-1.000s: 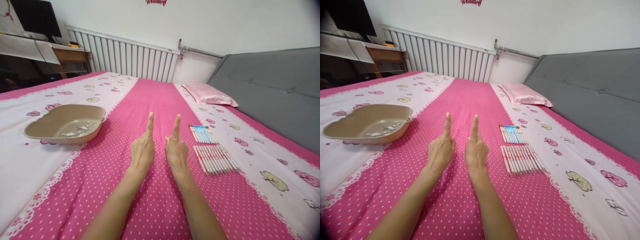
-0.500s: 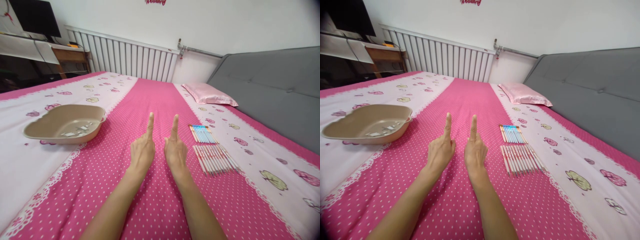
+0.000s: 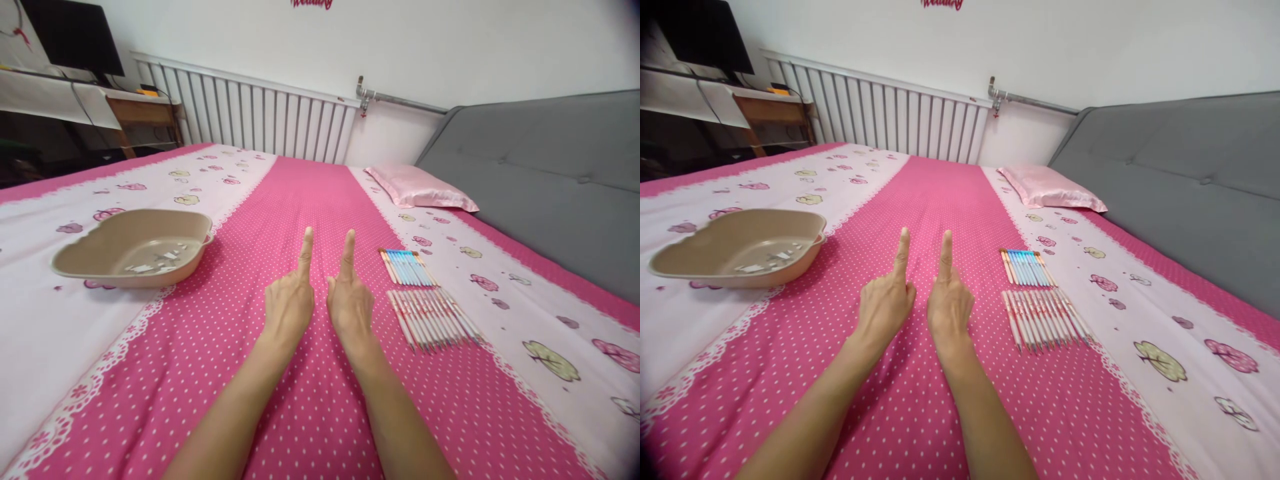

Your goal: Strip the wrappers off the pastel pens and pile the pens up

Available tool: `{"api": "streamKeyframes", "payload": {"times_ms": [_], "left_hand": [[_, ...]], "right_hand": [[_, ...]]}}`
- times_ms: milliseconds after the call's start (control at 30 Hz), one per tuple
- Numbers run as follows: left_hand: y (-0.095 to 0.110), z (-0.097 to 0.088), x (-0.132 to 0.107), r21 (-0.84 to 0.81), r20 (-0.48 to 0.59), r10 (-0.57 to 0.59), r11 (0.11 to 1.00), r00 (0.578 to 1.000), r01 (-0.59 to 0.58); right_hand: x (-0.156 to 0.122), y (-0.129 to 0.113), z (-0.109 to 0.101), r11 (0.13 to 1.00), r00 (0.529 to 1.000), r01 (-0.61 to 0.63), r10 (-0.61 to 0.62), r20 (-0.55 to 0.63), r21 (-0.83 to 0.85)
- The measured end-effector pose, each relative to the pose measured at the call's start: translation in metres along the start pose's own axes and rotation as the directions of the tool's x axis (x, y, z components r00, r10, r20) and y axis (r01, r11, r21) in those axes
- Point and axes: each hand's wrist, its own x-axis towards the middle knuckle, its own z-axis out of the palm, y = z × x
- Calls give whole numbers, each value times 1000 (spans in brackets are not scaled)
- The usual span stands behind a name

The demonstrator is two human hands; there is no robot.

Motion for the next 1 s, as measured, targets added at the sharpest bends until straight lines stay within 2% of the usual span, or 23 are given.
{"api": "streamKeyframes", "payload": {"times_ms": [233, 500, 700, 767, 867, 1000], "left_hand": [[1, 3, 0, 32, 56, 4, 999, 998, -6], [1, 3, 0, 48, 40, 2, 999, 999, -4], [2, 2, 0, 43, 10, -22, 999, 1000, 21], [2, 2, 0, 20, -17, -40, 999, 999, 40], [1, 0, 2, -22, -47, -74, 997, 996, 73], [-3, 0, 6, -43, 39, -117, 992, 992, 119]], "right_hand": [[-3, -3, 0, 998, 998, -12, 15, 60, -57], [-5, -4, 1, 995, 997, -2, 9, 74, -96], [-2, -3, -5, 998, 995, -48, 52, 89, -43], [3, 5, -9, 996, 991, -84, 87, 100, -36], [11, 28, -14, 986, 975, -152, 160, 152, -66], [22, 67, -13, 931, 910, -310, 349, 224, -190]]}}
